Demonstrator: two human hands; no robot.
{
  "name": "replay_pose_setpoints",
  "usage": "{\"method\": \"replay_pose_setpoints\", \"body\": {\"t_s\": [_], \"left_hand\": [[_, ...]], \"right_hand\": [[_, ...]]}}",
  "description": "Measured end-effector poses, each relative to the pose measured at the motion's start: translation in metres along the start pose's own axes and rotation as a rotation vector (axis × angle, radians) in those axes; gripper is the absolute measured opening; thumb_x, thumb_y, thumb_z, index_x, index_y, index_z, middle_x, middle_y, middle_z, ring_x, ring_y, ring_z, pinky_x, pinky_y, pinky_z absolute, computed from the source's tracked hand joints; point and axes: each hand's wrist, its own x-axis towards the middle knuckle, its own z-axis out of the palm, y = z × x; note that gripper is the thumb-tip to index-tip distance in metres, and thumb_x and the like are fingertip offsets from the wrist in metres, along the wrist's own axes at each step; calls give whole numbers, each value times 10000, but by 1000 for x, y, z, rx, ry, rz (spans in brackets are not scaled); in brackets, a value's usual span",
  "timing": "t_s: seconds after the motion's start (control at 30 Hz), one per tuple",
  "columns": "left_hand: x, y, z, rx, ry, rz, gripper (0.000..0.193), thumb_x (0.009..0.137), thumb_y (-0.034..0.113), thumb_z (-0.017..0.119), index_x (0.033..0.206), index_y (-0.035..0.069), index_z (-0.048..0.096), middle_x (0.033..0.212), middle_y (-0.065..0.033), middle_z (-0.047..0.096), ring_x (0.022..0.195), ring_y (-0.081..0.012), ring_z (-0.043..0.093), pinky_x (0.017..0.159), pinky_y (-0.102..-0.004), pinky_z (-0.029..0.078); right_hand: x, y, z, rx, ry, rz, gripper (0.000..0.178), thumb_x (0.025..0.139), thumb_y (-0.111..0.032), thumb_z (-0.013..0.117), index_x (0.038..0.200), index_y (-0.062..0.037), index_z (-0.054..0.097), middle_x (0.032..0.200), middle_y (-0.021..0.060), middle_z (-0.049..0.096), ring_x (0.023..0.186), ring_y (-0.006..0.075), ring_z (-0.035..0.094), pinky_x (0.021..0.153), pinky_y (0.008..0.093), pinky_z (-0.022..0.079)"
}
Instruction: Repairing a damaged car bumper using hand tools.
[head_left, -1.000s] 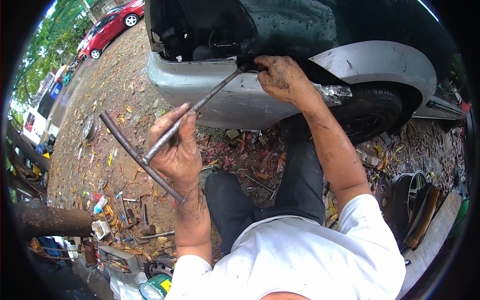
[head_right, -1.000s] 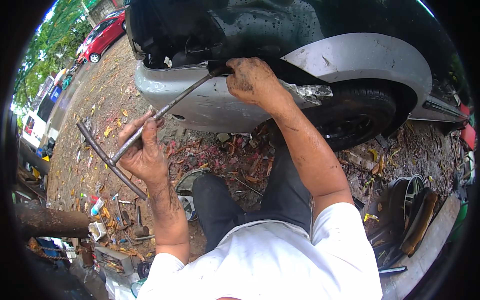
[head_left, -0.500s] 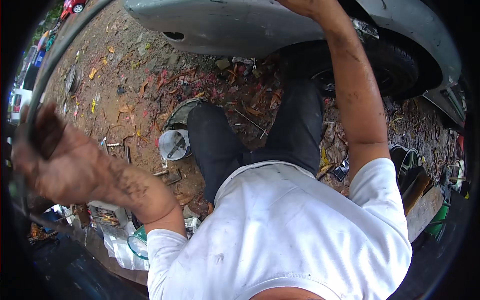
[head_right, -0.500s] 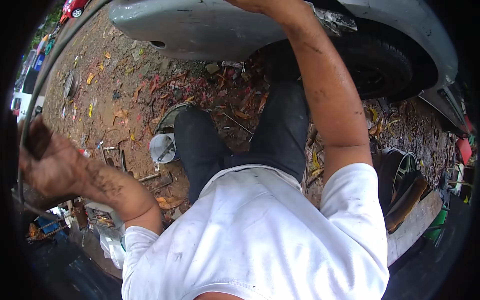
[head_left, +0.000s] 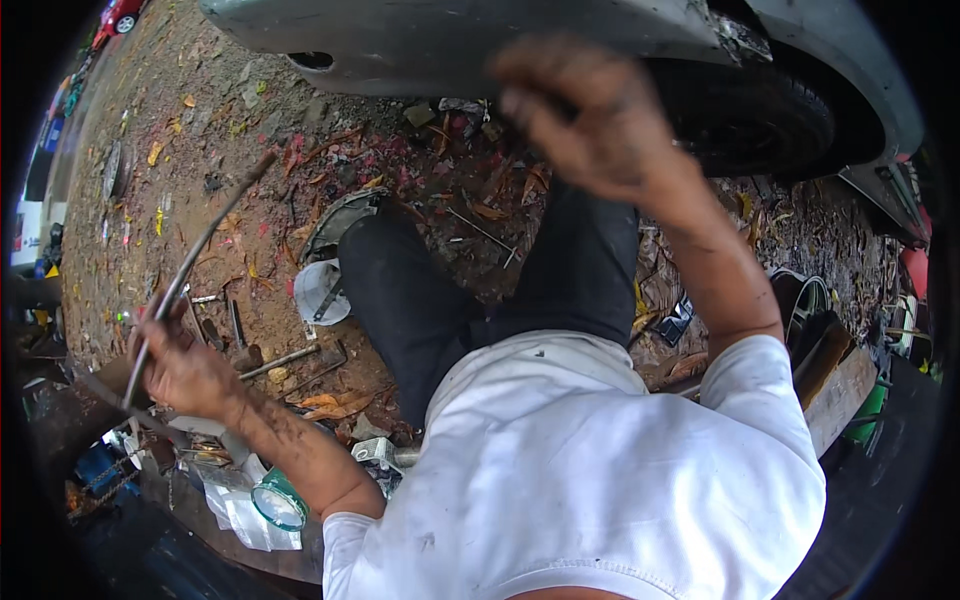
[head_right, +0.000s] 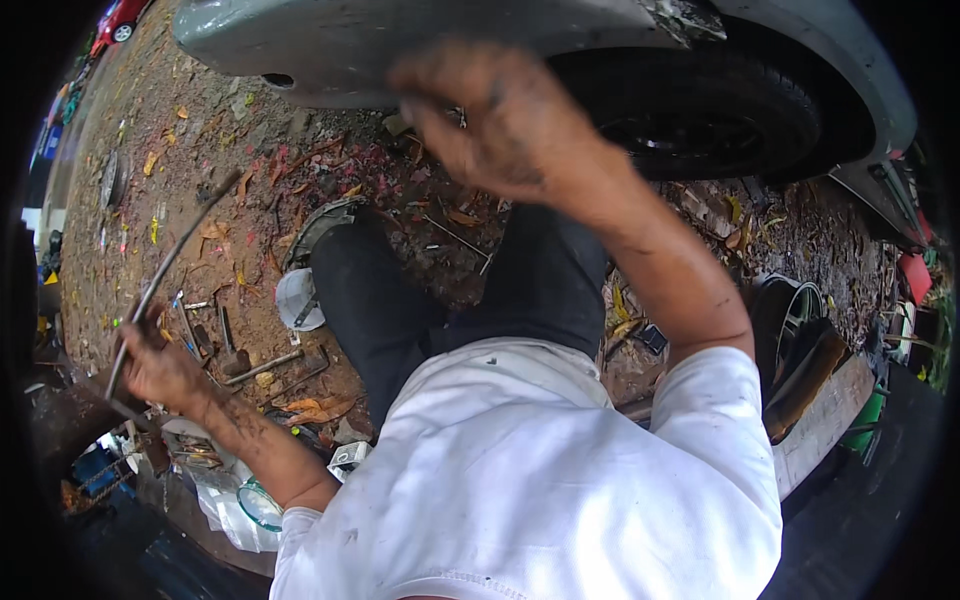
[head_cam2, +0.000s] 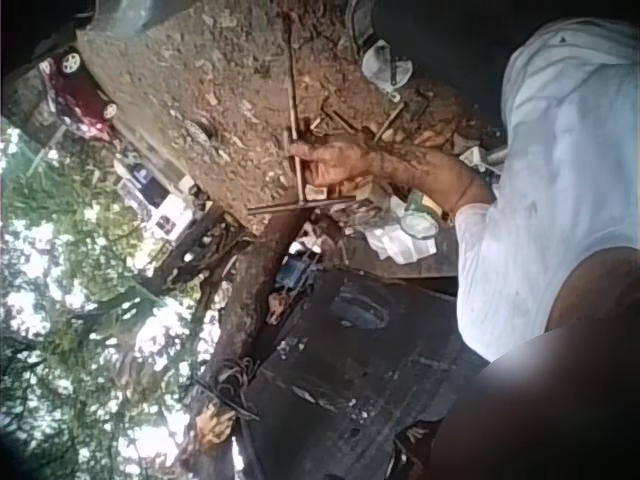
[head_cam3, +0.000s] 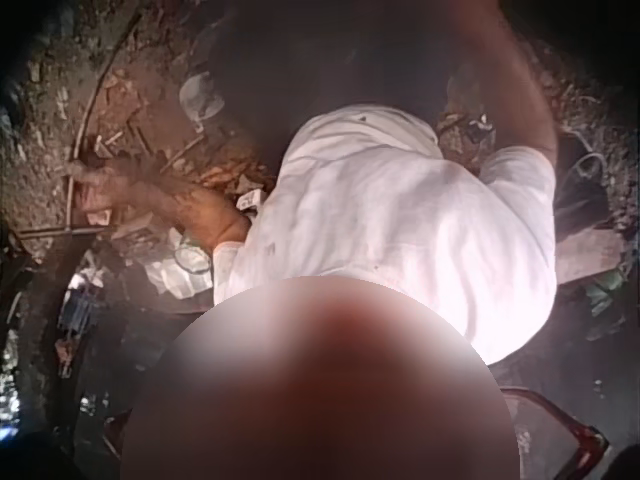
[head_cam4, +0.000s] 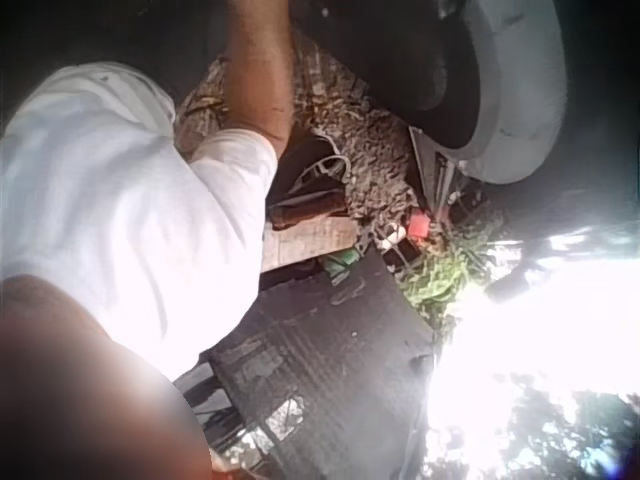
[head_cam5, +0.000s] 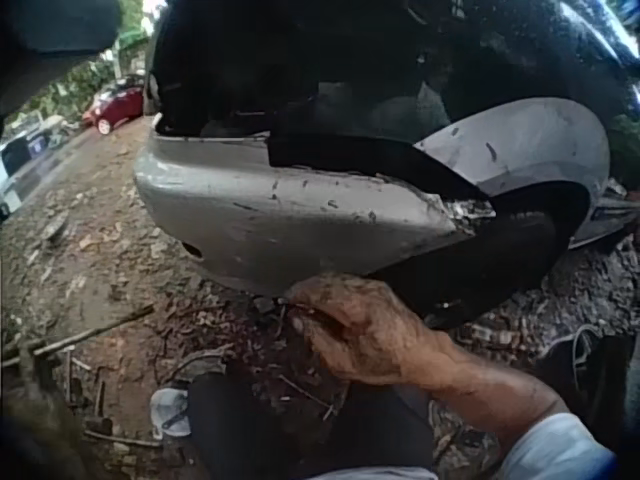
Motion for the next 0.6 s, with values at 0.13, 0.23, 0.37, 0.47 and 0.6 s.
{"method": "replay_pose_setpoints", "body": {"t_s": [0.13,0.23,0.37,0.47,0.6], "left_hand": [[-18,-86,38,92,-207,-241,149,908,79,551,1000,-38,555,924,-146,649,769,-201,643,692,-299,553],[-42,-142,60,112,-394,-411,187,905,109,572,1037,-23,566,876,-115,648,739,-156,625,672,-278,526],[-76,-169,76,243,-844,-619,278,895,181,605,1073,-28,561,829,-78,634,721,-115,600,651,-254,502],[-108,-181,85,264,-1062,-753,288,886,200,618,1054,-26,561,824,-58,634,720,-109,591,627,-249,490],[-153,-186,89,266,-1145,-980,271,885,217,614,1029,-9,567,798,-71,625,671,-128,573,610,-273,479]], "right_hand": [[-110,92,106,418,-714,644,271,805,-155,611,1029,-2,622,860,137,642,782,213,613,675,308,492],[-197,191,196,285,-1055,821,311,756,-243,605,943,6,603,822,156,624,741,237,585,646,374,457],[-270,231,255,6,-926,1054,223,752,-227,569,801,-10,557,761,157,576,669,254,528,579,430,381],[-279,254,266,-72,-792,1022,204,756,-211,559,803,-13,567,774,165,580,708,269,538,614,425,399],[-288,290,282,-201,-501,957,173,764,-179,541,807,-18,585,801,179,589,786,300,559,684,416,435]]}}
